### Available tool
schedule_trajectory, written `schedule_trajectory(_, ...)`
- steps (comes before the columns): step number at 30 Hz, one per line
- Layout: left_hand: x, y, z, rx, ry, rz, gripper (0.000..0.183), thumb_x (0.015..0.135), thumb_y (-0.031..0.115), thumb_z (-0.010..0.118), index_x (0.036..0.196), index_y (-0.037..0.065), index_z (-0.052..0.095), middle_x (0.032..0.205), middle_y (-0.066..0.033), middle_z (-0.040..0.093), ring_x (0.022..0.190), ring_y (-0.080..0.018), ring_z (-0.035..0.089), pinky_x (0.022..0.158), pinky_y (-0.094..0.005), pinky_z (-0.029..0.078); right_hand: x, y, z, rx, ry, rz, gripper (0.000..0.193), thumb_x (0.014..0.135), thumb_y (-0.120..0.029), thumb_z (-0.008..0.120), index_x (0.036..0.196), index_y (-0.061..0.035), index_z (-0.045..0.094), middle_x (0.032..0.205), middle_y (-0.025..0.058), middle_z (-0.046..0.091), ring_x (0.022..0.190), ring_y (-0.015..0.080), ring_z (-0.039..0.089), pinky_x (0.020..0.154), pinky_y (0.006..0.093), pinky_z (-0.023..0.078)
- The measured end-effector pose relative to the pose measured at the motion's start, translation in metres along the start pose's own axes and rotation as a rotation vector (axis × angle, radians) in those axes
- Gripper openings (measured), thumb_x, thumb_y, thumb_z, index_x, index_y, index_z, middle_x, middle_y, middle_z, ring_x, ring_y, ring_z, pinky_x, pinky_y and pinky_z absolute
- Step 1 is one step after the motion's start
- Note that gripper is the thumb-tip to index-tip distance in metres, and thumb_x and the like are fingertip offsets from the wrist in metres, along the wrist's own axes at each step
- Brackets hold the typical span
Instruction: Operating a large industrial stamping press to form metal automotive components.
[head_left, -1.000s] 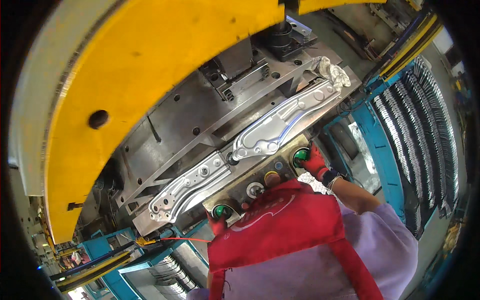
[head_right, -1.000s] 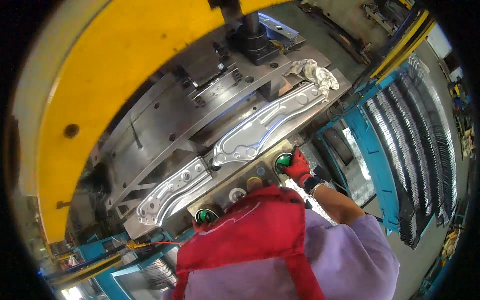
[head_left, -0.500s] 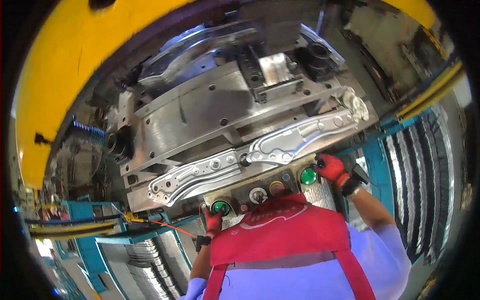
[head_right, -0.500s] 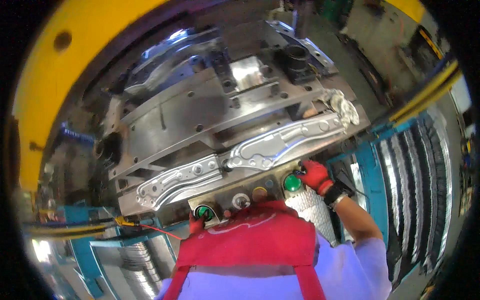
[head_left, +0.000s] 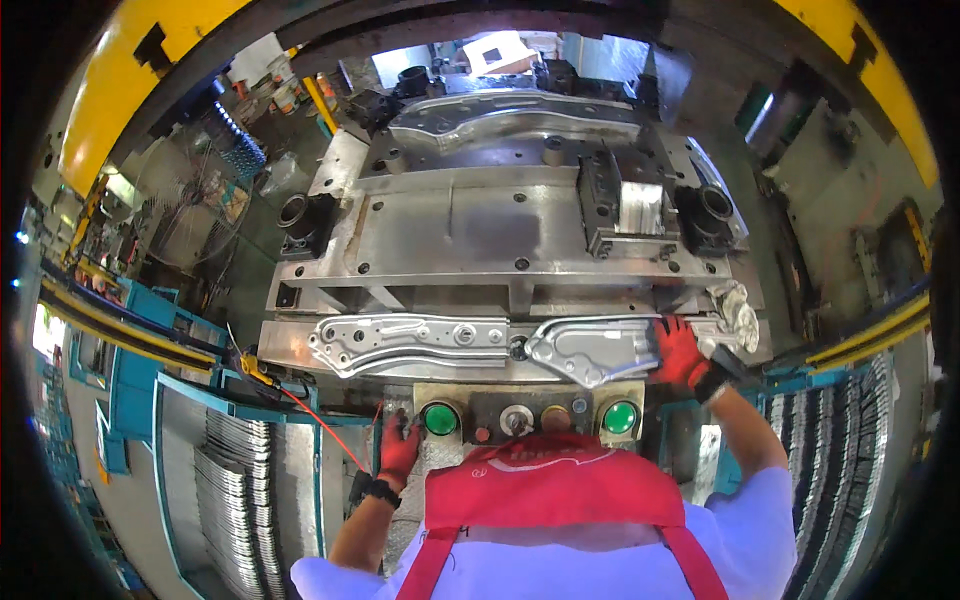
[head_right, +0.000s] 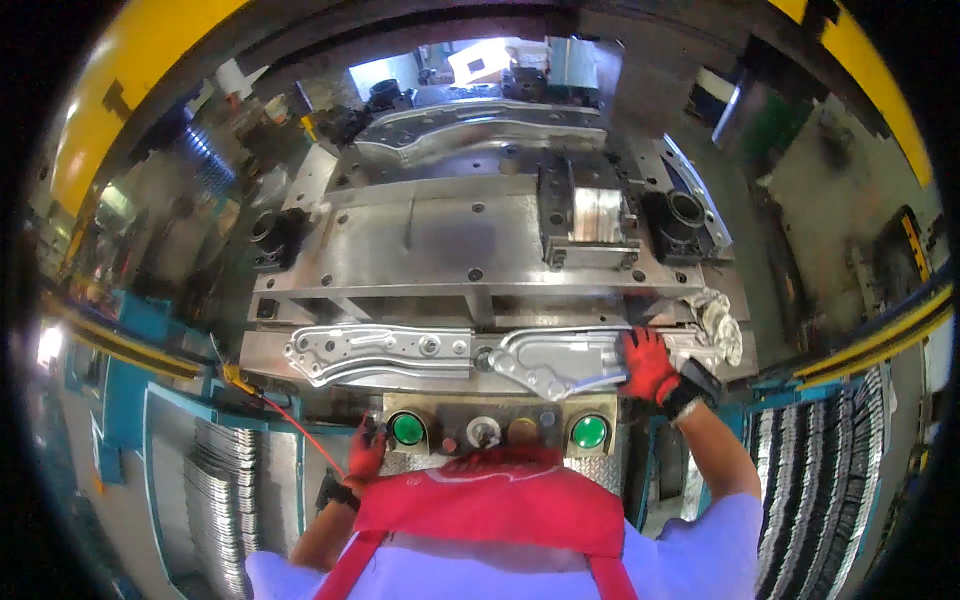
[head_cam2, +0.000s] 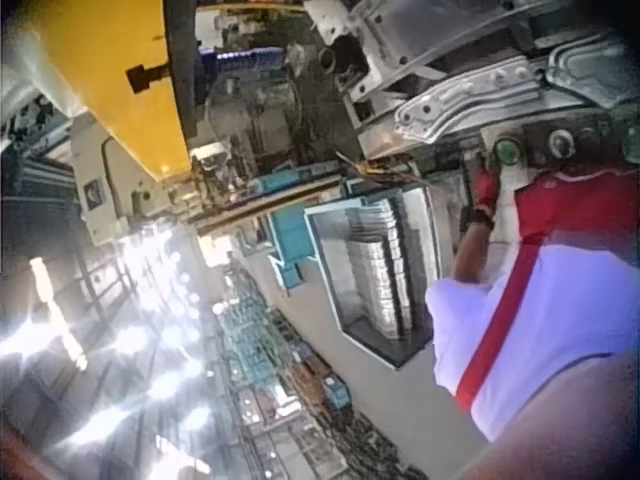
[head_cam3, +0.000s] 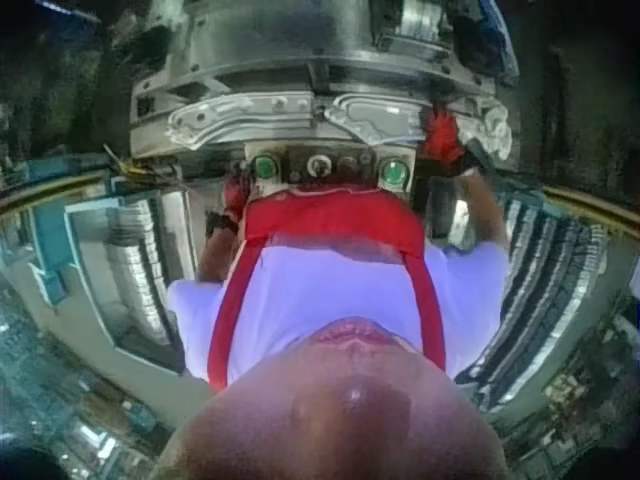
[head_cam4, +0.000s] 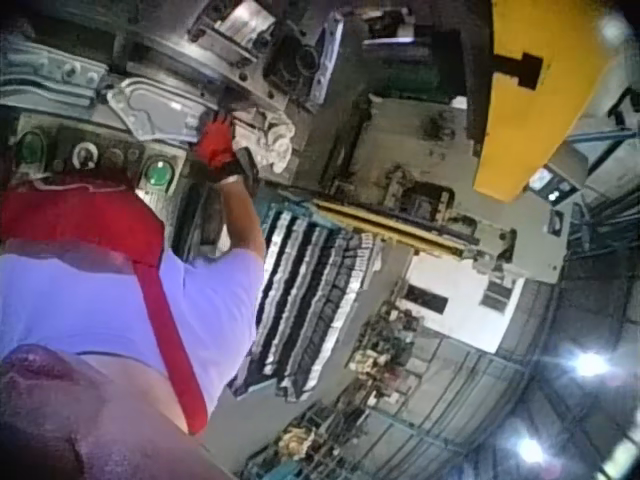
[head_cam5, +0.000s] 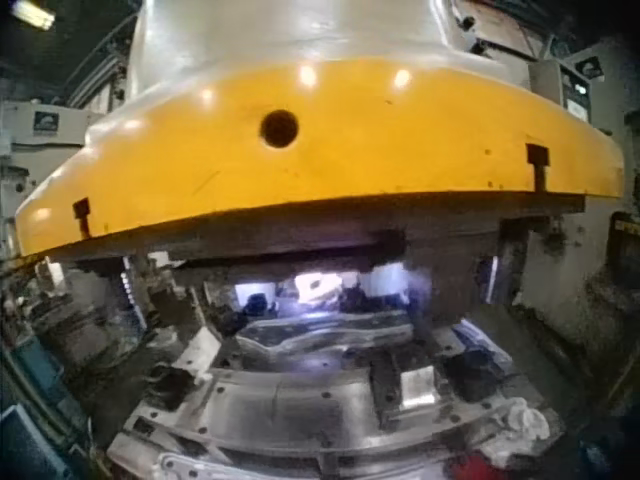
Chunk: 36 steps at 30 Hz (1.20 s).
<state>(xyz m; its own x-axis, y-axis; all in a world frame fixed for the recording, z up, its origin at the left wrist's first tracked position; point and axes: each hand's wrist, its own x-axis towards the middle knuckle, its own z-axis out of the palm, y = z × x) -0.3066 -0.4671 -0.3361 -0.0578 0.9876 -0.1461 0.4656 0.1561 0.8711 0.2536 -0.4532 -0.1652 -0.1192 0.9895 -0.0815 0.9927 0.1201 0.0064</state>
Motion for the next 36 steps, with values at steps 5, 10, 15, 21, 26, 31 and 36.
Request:
schedule_trajectory(5, 0.011, 0.064, -0.036, 0.009, 0.171, 0.07, 0.052, 0.078, 0.013, 0.062, 0.124, -0.002, 0.042, 0.114, -0.0191, 0.053, 0.107, -0.0283, 0.051, 0.091, -0.0347, 0.04, -0.017, -0.006, 0.021, 0.071, -0.038, 0.012, 0.096, 0.044, -0.04, 0.078, 0.121, 0.0007, 0.038, 0.116, 0.0219, 0.041, 0.107, 0.0379, 0.04, 0.089, 0.05, 0.034)
schedule_trajectory(10, 0.06, 0.08, -0.032, -0.111, 0.105, 0.003, 0.044, 0.082, 0.014, 0.058, 0.122, 0.0, 0.046, 0.111, -0.0165, 0.055, 0.103, -0.025, 0.054, 0.088, -0.0328, 0.041, 0.014, -0.014, 0.013, 0.018, 0.055, 0.202, 0.097, 0.045, -0.034, 0.08, 0.125, -0.0012, 0.035, 0.122, 0.0233, 0.039, 0.111, 0.0393, 0.039, 0.09, 0.0491, 0.035)
schedule_trajectory(15, 0.069, 0.147, -0.013, 0.075, 0.033, 0.235, 0.043, 0.082, 0.013, 0.06, 0.122, 0.004, 0.049, 0.113, -0.0139, 0.055, 0.102, -0.0234, 0.055, 0.089, -0.0315, 0.041, 0.034, 0.013, 0.021, -0.048, -0.009, 0.045, 0.102, 0.042, -0.039, 0.08, 0.126, -0.0038, 0.036, 0.124, 0.0221, 0.038, 0.114, 0.0384, 0.036, 0.096, 0.0466, 0.031)
schedule_trajectory(21, 0.07, 0.141, -0.006, -0.035, 0.059, 0.284, 0.039, 0.08, 0.006, 0.058, 0.118, 0.003, 0.051, 0.112, -0.0133, 0.057, 0.103, -0.0224, 0.054, 0.089, -0.0311, 0.041, 0.016, 0.006, -0.009, 0.012, 0.052, 0.016, 0.104, 0.041, -0.04, 0.08, 0.127, -0.0038, 0.036, 0.124, 0.022, 0.038, 0.114, 0.0391, 0.036, 0.096, 0.0481, 0.03)
schedule_trajectory(26, 0.069, 0.211, -0.023, -0.047, 0.105, 0.486, 0.037, 0.079, 0.004, 0.057, 0.115, 0.001, 0.052, 0.112, -0.0136, 0.058, 0.103, -0.0243, 0.055, 0.089, -0.033, 0.041, -0.027, -0.023, -0.07, 0.346, 0.057, 0.023, 0.103, 0.043, -0.037, 0.081, 0.127, -0.0023, 0.035, 0.127, 0.0227, 0.035, 0.119, 0.0396, 0.033, 0.098, 0.0474, 0.029)
schedule_trajectory(31, 0.121, 0.29, -0.039, 0.158, 0.128, 0.822, 0.048, 0.072, 0.005, 0.063, 0.118, 0.002, 0.05, 0.115, -0.0165, 0.054, 0.109, -0.0326, 0.049, 0.095, -0.037, 0.036, -0.001, -0.069, -0.163, 1.42, -0.212, 0.173, 0.077, 0.073, -0.016, 0.071, 0.135, -0.004, 0.027, 0.118, 0.0123, 0.048, 0.108, 0.0223, 0.048, 0.096, 0.0349, 0.036)
schedule_trajectory(36, 0.218, 0.386, -0.017, 0.379, 0.076, 1.128, 0.053, 0.075, 0.02, 0.062, 0.124, 0.009, 0.046, 0.124, -0.0179, 0.045, 0.117, -0.0348, 0.04, 0.101, -0.0429, 0.029, 0.066, -0.062, -0.19, 1.865, -0.275, -0.043, 0.062, 0.082, -0.015, 0.06, 0.134, -0.0067, 0.03, 0.121, 0.013, 0.048, 0.109, 0.0222, 0.049, 0.094, 0.033, 0.038)
